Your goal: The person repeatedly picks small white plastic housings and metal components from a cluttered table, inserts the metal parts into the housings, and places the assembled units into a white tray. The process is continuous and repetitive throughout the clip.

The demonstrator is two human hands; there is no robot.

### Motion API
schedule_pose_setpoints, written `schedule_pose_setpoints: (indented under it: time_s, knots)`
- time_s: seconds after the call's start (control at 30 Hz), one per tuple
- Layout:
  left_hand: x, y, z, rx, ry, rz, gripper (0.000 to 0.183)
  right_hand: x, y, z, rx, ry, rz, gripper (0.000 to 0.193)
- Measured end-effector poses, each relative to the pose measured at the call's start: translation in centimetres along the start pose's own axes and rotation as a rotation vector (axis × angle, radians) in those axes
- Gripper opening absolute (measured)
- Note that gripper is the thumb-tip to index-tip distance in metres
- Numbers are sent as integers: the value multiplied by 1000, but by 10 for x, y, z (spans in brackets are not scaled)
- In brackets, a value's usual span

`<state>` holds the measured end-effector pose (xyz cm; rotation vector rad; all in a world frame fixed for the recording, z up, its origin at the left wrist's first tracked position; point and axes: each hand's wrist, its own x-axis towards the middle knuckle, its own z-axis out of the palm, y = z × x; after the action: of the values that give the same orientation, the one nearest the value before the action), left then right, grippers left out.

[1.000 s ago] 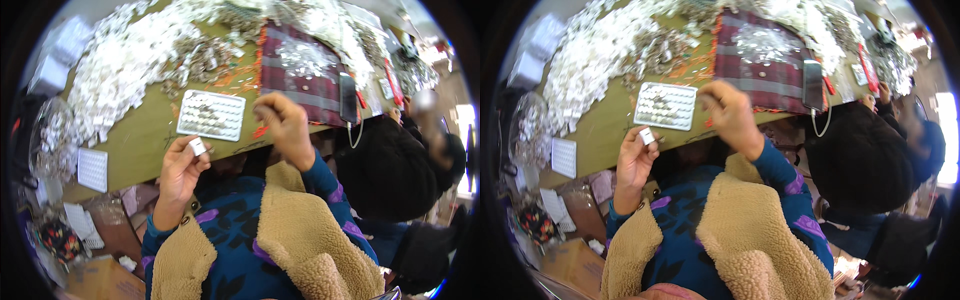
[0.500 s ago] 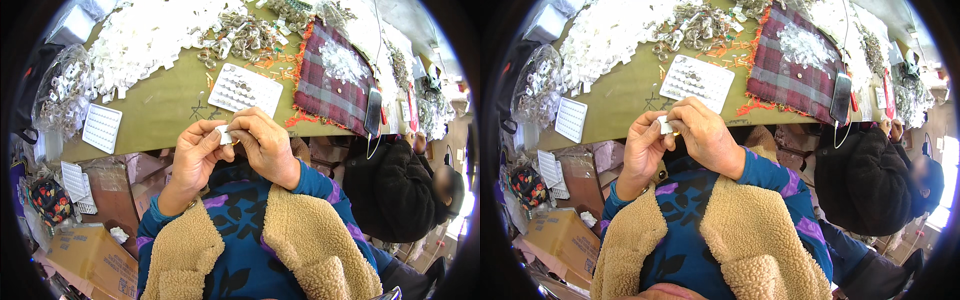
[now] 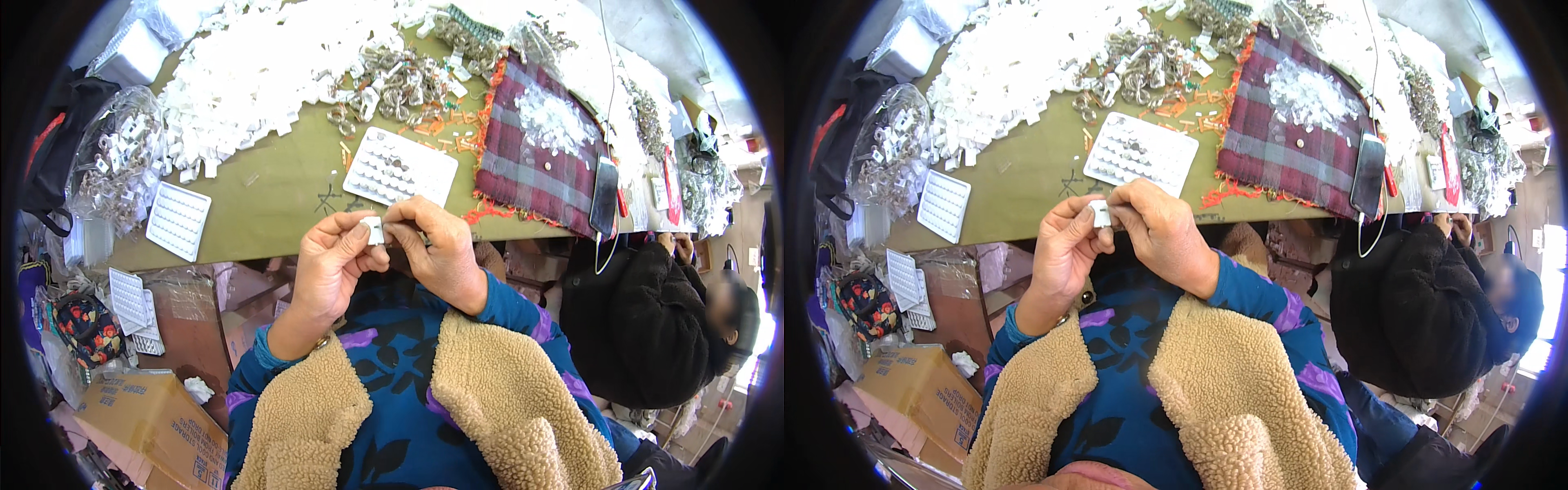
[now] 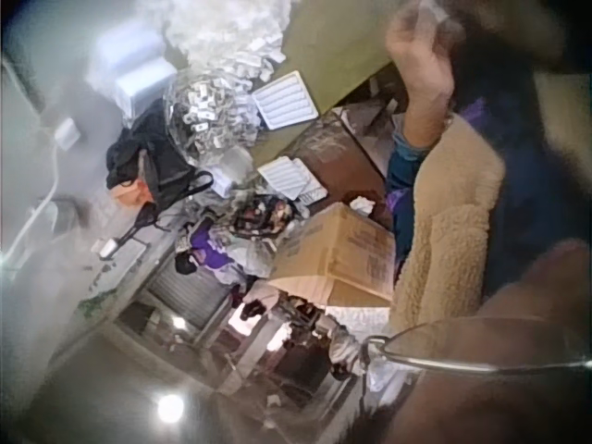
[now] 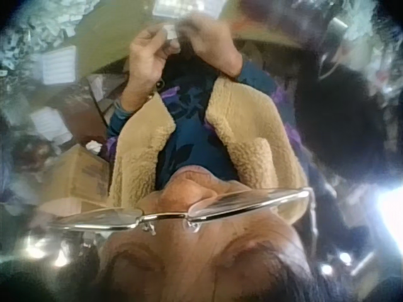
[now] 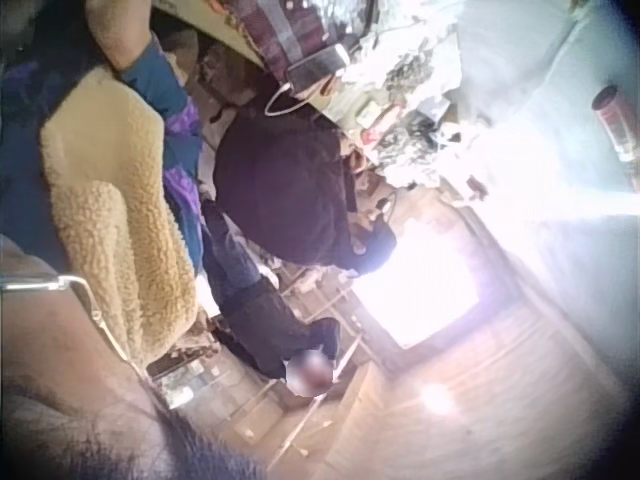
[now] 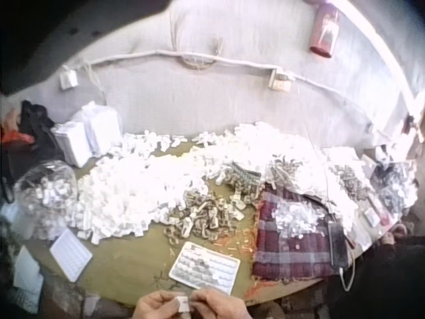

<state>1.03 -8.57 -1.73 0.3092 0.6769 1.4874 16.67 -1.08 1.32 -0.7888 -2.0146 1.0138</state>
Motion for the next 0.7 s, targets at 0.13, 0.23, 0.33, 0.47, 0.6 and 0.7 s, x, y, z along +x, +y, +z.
schedule_pose_setpoints:
  time_s: [0.13,0.23,0.33,0.47,0.6,0.7]
  knots:
    - [-3,-1,0,31,39,9,20,1,0,5,-4,-34,-9,12]
    - [-7,-3,0,72,77,24,18,1,0,11,-18,-35,-80,16]
    - [-7,4,-4,62,77,4,19,12,-1,10,29,-90,-133,16]
    - [-4,18,-12,-138,-61,49,27,61,9,-6,-185,-103,-150,14]
    - [-5,26,-19,-184,-7,51,22,117,32,-7,-680,-203,-421,15]
    - [-5,30,-28,-222,-75,17,20,137,47,-1,-856,-230,-543,14]
